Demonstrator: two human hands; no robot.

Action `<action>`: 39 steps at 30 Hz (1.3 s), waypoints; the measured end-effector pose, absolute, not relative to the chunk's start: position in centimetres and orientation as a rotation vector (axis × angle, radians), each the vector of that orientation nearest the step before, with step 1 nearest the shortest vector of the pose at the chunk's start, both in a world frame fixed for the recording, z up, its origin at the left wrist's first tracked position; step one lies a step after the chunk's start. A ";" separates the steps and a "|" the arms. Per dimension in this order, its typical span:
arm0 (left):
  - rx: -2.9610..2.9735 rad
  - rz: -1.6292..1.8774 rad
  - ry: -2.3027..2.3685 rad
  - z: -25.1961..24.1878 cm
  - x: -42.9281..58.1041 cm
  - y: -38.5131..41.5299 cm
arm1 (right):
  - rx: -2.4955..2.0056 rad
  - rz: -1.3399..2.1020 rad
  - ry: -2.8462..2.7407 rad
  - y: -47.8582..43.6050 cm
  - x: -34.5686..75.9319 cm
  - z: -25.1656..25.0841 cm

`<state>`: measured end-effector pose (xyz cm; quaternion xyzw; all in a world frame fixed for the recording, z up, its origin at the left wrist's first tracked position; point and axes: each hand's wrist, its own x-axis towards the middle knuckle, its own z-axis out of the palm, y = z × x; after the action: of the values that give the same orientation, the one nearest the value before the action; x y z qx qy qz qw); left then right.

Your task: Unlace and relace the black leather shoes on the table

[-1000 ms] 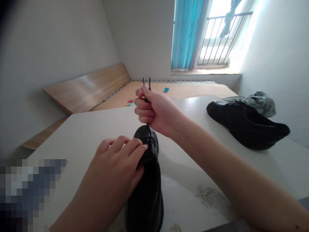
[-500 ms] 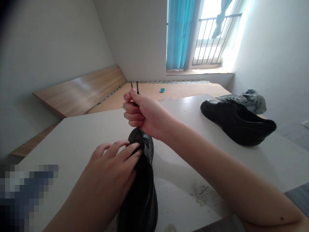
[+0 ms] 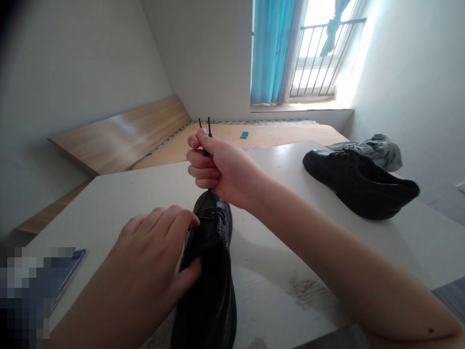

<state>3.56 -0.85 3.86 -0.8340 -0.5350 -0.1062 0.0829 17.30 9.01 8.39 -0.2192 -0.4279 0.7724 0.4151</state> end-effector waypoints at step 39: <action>-2.485 -0.523 -1.019 2.5 2.4 1.5 | -0.530 1.755 -1.448 6.5 16.0 8.6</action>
<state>2.42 1.54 2.47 -0.8897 -0.3647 -0.1871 0.2012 16.03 6.49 8.58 -0.2089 -0.5703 0.6910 0.3920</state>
